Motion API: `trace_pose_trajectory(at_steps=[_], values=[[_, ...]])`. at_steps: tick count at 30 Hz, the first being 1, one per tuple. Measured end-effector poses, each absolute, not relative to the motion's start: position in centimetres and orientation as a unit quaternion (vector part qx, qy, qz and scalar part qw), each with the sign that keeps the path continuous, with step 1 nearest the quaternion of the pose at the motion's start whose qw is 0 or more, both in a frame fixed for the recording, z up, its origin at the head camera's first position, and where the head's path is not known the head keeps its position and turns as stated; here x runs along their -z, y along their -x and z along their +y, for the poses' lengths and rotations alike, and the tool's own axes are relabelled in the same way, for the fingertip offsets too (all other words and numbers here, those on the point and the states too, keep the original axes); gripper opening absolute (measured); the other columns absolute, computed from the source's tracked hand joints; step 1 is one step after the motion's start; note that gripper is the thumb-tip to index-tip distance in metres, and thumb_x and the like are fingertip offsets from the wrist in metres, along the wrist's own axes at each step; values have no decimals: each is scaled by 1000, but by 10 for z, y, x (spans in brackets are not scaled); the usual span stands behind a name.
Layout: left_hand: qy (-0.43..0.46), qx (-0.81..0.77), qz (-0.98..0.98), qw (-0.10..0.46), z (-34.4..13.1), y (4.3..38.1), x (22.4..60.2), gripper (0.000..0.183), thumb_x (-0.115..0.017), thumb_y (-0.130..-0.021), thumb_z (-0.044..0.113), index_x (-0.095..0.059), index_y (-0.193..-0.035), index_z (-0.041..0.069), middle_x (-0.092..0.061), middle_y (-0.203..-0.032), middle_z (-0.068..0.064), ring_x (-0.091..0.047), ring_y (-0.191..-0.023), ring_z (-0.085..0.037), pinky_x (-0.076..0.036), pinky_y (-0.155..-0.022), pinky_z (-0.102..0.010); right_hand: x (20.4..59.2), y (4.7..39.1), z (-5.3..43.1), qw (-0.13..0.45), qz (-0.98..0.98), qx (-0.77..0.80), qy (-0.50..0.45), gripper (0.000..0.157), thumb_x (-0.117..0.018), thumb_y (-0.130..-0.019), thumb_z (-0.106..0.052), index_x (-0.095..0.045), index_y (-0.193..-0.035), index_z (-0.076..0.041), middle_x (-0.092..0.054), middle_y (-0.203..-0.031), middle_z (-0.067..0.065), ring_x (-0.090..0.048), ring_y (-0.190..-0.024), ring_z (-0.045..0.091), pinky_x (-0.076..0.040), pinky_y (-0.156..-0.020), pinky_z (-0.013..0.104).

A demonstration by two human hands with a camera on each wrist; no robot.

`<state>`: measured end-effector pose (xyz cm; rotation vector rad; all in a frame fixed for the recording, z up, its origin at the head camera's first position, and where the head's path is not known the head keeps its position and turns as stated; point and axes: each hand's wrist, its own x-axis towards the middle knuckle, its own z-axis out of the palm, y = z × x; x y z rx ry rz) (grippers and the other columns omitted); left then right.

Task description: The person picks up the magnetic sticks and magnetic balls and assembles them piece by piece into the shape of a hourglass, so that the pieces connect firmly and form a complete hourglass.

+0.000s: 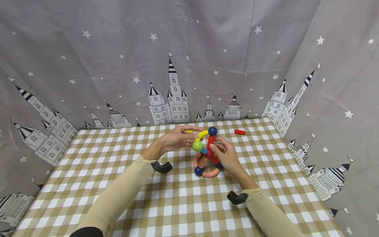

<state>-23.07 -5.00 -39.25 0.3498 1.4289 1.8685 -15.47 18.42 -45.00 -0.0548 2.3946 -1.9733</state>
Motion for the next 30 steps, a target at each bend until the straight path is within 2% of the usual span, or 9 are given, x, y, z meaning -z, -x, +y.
trace_pose_trajectory(at_steps=[7,9,11,14,20,30], values=[[-130,-733,557,368,-53,227,397,49,-61,-101,3,-51,-148,1,-64,-125,-23,-70,-89,-22,-57,-84,-35,450,154,184,23,775,631,22,42,-61,-105,-29,-55,-140,-6,-70,-124,17,-64,-106,23,-54,-87,28],[-129,-737,556,363,-54,227,400,48,-61,-101,4,-51,-148,1,-64,-125,-23,-70,-90,-22,-56,-84,-36,451,154,184,22,776,630,27,41,-61,-105,-29,-56,-139,-6,-71,-124,17,-64,-105,22,-53,-86,28],[-128,-743,552,355,-56,226,403,48,-60,-101,3,-51,-148,0,-66,-119,-17,-69,-90,-23,-56,-84,-37,451,154,185,21,778,627,30,40,-62,-105,-28,-57,-138,-6,-71,-123,17,-64,-106,22,-54,-86,27],[-124,-751,551,342,-58,223,407,48,-60,-100,3,-51,-148,0,-65,-119,-14,-69,-92,-22,-57,-84,-36,453,153,188,17,786,618,34,40,-64,-104,-29,-59,-137,-7,-70,-123,16,-63,-107,25,-54,-87,28],[-114,-769,540,323,-62,216,415,45,-59,-101,3,-53,-145,1,-64,-125,-21,-69,-96,-24,-57,-85,-36,458,149,195,18,797,601,57,37,-68,-101,-30,-65,-131,-9,-66,-128,11,-62,-114,26,-54,-90,27],[-91,-784,534,303,-68,209,426,41,-58,-103,0,-53,-143,4,-68,-120,-21,-71,-91,-23,-58,-82,-35,463,141,198,-6,798,591,118,33,-75,-95,-14,-68,-125,-4,-68,-123,15,-64,-101,26,-56,-83,26]])
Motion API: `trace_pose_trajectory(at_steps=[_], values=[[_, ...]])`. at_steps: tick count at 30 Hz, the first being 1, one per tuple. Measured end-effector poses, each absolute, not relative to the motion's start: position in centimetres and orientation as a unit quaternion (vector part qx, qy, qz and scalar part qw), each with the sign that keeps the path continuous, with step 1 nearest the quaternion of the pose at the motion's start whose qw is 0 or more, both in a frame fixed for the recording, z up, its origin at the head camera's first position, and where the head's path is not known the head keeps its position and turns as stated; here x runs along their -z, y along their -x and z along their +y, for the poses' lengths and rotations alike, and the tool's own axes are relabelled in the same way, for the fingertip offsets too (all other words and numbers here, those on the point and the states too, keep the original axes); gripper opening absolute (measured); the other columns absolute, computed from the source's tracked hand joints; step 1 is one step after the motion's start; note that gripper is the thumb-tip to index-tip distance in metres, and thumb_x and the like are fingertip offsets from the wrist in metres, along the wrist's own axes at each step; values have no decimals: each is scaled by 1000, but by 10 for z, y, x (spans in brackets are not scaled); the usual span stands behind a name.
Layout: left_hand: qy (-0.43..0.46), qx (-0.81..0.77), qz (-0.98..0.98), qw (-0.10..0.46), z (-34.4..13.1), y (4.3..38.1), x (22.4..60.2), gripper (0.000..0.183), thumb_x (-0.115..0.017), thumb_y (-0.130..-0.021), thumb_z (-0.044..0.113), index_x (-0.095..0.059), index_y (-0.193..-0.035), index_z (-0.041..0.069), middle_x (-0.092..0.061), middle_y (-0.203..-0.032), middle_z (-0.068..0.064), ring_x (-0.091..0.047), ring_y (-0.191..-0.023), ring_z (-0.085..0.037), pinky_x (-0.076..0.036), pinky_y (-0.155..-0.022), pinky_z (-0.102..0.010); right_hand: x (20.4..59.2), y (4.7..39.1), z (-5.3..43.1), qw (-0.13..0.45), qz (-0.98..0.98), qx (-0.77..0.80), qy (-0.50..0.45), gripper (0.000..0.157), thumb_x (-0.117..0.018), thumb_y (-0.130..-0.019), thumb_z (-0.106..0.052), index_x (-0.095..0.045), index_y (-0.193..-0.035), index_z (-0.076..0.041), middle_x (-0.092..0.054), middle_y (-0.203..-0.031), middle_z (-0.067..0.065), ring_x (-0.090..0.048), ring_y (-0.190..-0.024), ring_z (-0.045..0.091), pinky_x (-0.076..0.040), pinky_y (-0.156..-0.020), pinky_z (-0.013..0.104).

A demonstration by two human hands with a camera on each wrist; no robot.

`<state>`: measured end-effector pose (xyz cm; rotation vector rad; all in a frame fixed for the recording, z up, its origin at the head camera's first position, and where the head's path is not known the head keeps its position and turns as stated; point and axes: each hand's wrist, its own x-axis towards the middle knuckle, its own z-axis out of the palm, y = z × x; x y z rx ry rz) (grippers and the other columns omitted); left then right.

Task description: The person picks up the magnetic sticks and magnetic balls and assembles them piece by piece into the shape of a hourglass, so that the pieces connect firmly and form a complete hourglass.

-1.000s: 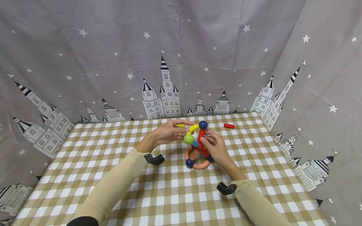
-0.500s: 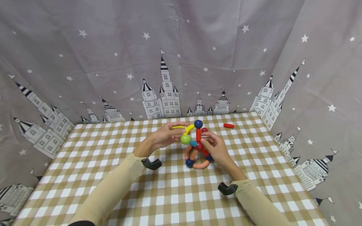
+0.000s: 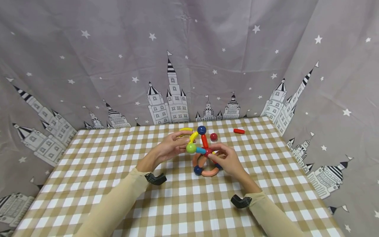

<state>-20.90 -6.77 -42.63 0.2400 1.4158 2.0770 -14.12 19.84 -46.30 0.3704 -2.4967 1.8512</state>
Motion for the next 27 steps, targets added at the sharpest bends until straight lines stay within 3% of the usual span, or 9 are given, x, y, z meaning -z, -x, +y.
trace_pose_trajectory(at_steps=[6,12,16,23,27], values=[[-97,-789,525,302,-70,206,429,49,-56,-103,-1,-43,-151,-1,-70,-115,-17,-72,-91,-22,-58,-81,-34,462,141,197,9,-801,-586,-119,33,-75,-96,-14,-67,-126,-4,-68,-124,15,-64,-103,27,-55,-84,25],[-94,-791,527,295,-72,202,431,40,-56,-103,0,-52,-142,4,-56,-136,-36,-71,-94,-22,-57,-83,-36,462,141,197,10,-800,-587,-124,33,-75,-96,-14,-67,-126,-4,-68,-123,15,-64,-102,28,-56,-83,25],[-94,-795,525,289,-72,200,434,33,-56,-103,-1,-58,-134,9,-46,-144,-40,-69,-95,-21,-55,-85,-36,463,142,198,9,-804,-581,-126,34,-75,-96,-16,-67,-126,-4,-68,-123,14,-65,-102,27,-56,-84,26],[-85,-799,523,284,-72,198,434,32,-58,-102,1,-59,-134,9,-64,-130,-28,-69,-97,-22,-55,-86,-35,458,143,203,-14,-814,-567,-125,37,-75,-96,-20,-66,-128,-5,-69,-122,11,-65,-100,26,-56,-83,28],[-84,-799,525,280,-72,196,433,31,-59,-102,1,-59,-133,8,-64,-129,-28,-69,-96,-22,-55,-86,-36,453,147,208,-25,-828,-541,-141,37,-76,-96,-21,-66,-129,-6,-70,-122,11,-66,-98,25,-56,-83,29]])
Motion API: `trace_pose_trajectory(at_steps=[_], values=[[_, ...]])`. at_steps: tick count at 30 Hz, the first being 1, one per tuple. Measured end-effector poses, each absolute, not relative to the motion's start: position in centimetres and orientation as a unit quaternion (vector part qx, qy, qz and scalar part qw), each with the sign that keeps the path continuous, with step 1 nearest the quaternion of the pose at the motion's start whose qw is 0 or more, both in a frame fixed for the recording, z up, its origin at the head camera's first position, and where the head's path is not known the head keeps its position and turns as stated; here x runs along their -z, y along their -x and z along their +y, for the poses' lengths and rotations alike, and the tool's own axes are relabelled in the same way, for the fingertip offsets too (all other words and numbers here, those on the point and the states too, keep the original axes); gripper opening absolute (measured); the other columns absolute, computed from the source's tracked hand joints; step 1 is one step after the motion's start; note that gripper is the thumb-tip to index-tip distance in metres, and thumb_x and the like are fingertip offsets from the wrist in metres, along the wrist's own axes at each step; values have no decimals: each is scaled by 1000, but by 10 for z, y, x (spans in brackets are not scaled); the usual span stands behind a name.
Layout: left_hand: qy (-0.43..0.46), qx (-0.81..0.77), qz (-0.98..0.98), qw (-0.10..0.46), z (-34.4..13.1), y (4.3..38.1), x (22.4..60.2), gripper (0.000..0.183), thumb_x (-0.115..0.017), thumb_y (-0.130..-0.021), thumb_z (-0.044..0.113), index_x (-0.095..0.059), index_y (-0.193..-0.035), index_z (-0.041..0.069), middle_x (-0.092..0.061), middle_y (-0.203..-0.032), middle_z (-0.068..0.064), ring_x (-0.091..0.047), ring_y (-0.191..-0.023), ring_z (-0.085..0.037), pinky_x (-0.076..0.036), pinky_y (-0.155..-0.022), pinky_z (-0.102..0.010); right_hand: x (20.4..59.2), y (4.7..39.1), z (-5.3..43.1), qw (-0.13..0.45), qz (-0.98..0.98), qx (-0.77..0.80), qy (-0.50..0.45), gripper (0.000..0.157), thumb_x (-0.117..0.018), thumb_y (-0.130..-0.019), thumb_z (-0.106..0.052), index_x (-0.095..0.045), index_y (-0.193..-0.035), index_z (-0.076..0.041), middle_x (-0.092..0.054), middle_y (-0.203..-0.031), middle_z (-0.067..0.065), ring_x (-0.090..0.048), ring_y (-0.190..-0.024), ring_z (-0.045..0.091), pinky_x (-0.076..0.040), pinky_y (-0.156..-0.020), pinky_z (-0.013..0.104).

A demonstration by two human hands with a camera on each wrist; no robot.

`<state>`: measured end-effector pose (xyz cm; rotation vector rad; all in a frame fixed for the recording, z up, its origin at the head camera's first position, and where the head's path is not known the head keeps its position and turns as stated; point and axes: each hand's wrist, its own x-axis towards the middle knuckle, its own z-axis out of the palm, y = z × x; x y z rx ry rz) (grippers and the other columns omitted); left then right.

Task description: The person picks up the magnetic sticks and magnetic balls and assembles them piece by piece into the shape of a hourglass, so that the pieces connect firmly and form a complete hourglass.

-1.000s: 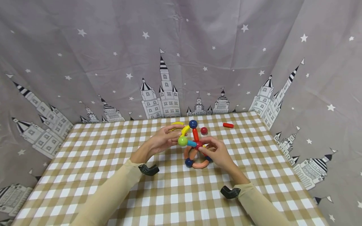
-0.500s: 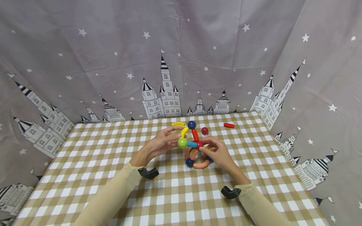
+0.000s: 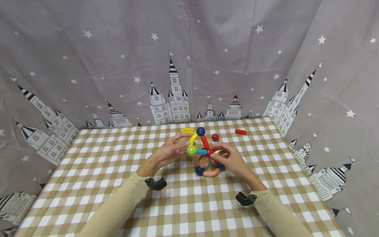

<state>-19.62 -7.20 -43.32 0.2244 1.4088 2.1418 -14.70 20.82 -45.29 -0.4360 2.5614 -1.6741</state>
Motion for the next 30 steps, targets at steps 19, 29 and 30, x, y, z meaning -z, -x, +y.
trace_pose_trajectory(at_steps=[19,29,30], values=[[-82,-801,526,274,-77,190,434,37,-58,-103,1,-55,-140,5,-71,-116,-16,-69,-97,-21,-54,-91,-37,443,219,281,-102,930,294,194,42,-76,-91,-6,-63,-130,2,-68,-124,26,-62,-111,47,-49,-89,61],[-91,-798,531,269,-75,189,436,39,-58,-102,1,-53,-141,4,-71,-115,-15,-69,-96,-21,-55,-87,-36,464,251,300,-60,960,229,151,48,-72,-94,-8,-57,-138,4,-58,-137,30,-52,-125,51,-37,-106,64],[-93,-799,530,268,-75,189,437,38,-57,-102,0,-53,-140,3,-71,-115,-15,-69,-96,-20,-55,-86,-36,466,253,302,-56,962,227,145,48,-72,-94,-8,-57,-138,4,-57,-138,31,-50,-127,51,-36,-108,64]])
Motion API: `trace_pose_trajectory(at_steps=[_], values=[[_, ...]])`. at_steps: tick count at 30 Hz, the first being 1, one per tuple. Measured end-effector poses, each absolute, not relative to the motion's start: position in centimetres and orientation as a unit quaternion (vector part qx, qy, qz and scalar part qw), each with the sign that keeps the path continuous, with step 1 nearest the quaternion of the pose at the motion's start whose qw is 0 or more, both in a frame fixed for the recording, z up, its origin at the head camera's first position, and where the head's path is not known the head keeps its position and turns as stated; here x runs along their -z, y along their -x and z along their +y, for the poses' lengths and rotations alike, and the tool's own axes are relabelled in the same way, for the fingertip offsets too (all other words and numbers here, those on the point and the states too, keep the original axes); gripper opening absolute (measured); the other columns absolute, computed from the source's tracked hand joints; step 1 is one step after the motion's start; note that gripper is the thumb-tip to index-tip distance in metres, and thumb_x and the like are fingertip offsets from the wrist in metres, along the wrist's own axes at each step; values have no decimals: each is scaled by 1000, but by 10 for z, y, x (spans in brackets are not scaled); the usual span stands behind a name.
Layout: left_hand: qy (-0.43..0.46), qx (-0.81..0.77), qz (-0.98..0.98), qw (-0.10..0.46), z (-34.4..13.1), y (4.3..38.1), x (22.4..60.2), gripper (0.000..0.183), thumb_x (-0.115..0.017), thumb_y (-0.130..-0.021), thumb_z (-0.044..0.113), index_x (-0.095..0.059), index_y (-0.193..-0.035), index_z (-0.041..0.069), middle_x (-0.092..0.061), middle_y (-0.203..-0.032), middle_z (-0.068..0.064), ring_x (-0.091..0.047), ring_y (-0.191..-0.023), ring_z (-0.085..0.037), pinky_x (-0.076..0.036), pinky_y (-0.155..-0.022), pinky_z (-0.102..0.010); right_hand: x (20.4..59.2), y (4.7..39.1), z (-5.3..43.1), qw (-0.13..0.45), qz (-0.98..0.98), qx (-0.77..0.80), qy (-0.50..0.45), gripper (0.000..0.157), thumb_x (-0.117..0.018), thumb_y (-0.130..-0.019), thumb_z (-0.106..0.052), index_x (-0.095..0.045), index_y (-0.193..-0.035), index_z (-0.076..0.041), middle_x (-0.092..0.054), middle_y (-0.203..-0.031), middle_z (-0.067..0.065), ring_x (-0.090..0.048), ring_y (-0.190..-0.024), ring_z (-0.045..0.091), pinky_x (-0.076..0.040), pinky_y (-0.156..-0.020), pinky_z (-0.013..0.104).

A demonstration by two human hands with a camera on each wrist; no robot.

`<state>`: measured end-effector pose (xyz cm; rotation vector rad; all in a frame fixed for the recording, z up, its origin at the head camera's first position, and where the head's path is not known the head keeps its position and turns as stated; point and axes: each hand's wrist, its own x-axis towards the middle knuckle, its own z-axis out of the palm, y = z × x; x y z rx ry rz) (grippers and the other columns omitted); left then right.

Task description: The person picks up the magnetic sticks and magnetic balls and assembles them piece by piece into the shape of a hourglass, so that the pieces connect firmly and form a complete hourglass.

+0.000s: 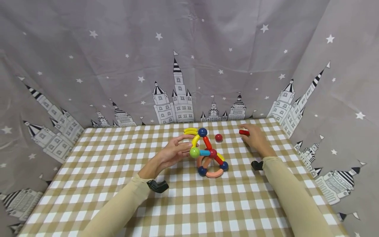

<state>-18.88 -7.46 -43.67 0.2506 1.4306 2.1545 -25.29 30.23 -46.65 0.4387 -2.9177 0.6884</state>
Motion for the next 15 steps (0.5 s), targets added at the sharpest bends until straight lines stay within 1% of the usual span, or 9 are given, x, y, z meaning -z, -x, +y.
trace_pose_trajectory(at_steps=[6,10,15], values=[[-95,-803,523,268,-74,186,435,36,-56,-102,-2,-54,-138,3,-71,-113,-14,-69,-98,-20,-55,-84,-35,474,261,307,42,-966,-227,-119,44,-69,-96,-7,-58,-137,5,-58,-135,31,-51,-125,50,-36,-107,64],[-89,-805,521,269,-74,186,435,35,-56,-102,-2,-55,-136,4,-71,-111,-13,-69,-97,-19,-55,-84,-35,475,263,307,35,-966,-231,-110,40,-68,-96,-6,-60,-134,5,-59,-133,31,-53,-119,48,-39,-104,63],[-83,-806,519,273,-74,187,436,34,-56,-103,-2,-55,-137,5,-72,-111,-11,-69,-98,-19,-56,-83,-34,477,264,307,50,-964,-233,-114,33,-68,-94,-2,-65,-126,5,-63,-125,31,-58,-105,44,-45,-92,61]])
